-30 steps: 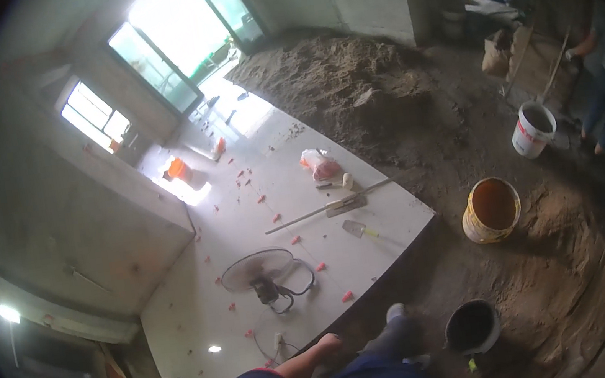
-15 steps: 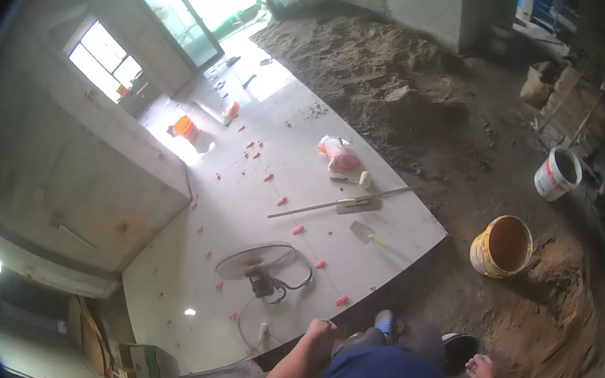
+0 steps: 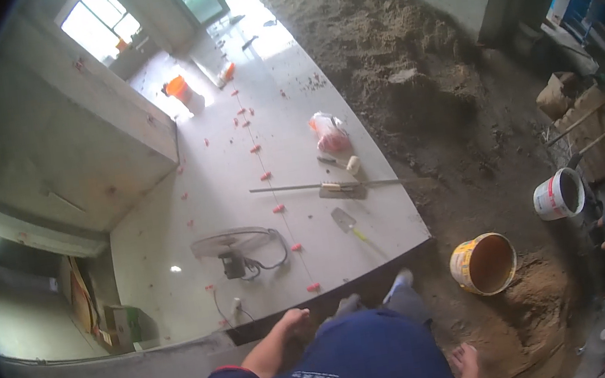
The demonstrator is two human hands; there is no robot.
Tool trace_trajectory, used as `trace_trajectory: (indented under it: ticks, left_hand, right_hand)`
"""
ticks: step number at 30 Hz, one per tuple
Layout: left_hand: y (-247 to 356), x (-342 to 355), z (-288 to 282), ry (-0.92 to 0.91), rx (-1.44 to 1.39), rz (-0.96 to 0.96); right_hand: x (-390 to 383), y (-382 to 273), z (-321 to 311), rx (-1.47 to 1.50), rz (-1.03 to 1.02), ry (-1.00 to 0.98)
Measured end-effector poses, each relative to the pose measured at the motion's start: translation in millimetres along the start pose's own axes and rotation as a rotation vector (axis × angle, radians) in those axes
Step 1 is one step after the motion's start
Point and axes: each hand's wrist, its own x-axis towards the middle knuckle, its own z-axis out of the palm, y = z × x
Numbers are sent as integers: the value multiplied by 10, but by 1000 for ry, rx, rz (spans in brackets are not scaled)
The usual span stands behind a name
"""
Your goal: The person applies mortar to the back of a tile using a trowel, places the tile onto the floor, and taps it into position using a rubber mallet.
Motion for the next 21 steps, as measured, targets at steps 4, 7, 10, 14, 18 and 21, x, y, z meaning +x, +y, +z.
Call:
trace_trajectory:
  ticks: [4, 7, 10, 14, 18, 21]
  left_hand:
    - [781, -292, 201, 137, 3, 274]
    - [1109, -446, 268, 103, -389, 188]
    - [1203, -534, 232, 221, -456, 162]
    - [971, -415, 125, 364, -241, 61]
    - [588, 79, 53, 352, -68, 40]
    - [471, 471, -119, 282, 570, 370]
  right_hand:
    - [358, -963, 317, -211, 44, -88]
    - [570, -1858, 643, -310, -50, -35]
    - [677, -2717, 1084, -311, -239, -82]
    - [687, -3521, 1949, -535, -424, -12]
    - [571, -3754, 3227, -819, -708, -103]
    - [343, -3674, 4277, -1052, -809, -316]
